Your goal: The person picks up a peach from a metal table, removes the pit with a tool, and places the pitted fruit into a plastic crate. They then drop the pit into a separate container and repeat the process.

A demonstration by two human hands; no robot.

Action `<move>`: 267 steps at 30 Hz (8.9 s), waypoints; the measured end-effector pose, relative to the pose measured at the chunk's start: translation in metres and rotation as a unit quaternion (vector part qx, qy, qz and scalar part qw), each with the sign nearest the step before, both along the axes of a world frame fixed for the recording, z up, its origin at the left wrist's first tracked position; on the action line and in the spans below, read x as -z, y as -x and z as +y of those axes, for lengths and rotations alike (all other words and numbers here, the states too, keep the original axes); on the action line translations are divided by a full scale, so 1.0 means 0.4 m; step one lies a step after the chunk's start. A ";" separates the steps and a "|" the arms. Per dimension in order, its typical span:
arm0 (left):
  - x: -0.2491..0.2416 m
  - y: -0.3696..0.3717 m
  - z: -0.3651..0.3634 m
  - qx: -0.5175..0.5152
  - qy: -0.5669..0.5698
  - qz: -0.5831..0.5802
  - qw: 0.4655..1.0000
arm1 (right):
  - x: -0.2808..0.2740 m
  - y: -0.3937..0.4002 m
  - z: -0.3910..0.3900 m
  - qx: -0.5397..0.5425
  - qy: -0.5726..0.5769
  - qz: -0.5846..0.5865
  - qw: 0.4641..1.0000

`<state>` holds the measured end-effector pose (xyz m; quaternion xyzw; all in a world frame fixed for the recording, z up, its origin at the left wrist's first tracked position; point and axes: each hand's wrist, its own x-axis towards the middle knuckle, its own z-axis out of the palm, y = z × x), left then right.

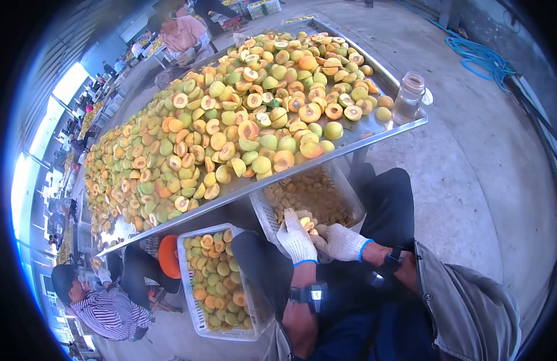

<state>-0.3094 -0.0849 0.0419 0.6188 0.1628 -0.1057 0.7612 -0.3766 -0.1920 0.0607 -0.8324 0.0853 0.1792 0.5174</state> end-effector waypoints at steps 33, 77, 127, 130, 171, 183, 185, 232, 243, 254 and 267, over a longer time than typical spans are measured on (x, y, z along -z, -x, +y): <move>0.299 -0.075 0.847 -0.156 -0.482 -0.137 0.851 | 0.008 -0.050 0.007 0.112 -0.004 0.018 0.994; -0.083 -0.323 0.061 0.037 -0.433 -0.374 0.819 | 0.062 -0.023 -0.076 0.167 0.071 -0.107 0.978; 0.011 -0.021 -0.037 -0.020 0.265 0.067 0.962 | -0.049 -0.059 -0.010 0.183 0.004 -0.245 0.952; -0.009 -0.028 -0.026 -0.020 0.243 0.042 0.969 | -0.082 -0.037 -0.025 0.132 -0.035 -0.167 0.976; -0.068 -0.018 0.006 0.064 0.162 -0.047 0.984 | -0.075 0.014 0.001 0.058 -0.091 -0.010 0.994; -0.090 -0.029 0.036 0.184 0.110 -0.114 0.970 | -0.047 0.024 0.007 0.054 -0.161 0.046 0.984; -0.095 -0.034 0.042 0.222 0.097 -0.141 0.960 | -0.069 0.028 0.004 0.054 -0.187 0.067 0.979; 0.057 -0.102 0.686 -0.218 -0.272 -0.171 0.921 | 0.067 -0.037 -0.046 0.306 -0.342 0.062 0.886; 0.489 -0.028 0.837 0.018 -0.642 -0.198 0.741 | 0.092 -0.050 -0.007 0.281 -0.314 0.059 0.905; 0.482 -0.098 0.887 0.106 -0.665 -0.162 0.721 | 0.079 -0.061 0.009 0.296 -0.287 0.056 0.910; 0.084 -0.161 0.605 0.003 -0.487 -0.244 0.838 | 0.205 -0.074 -0.020 0.110 0.135 -0.024 0.984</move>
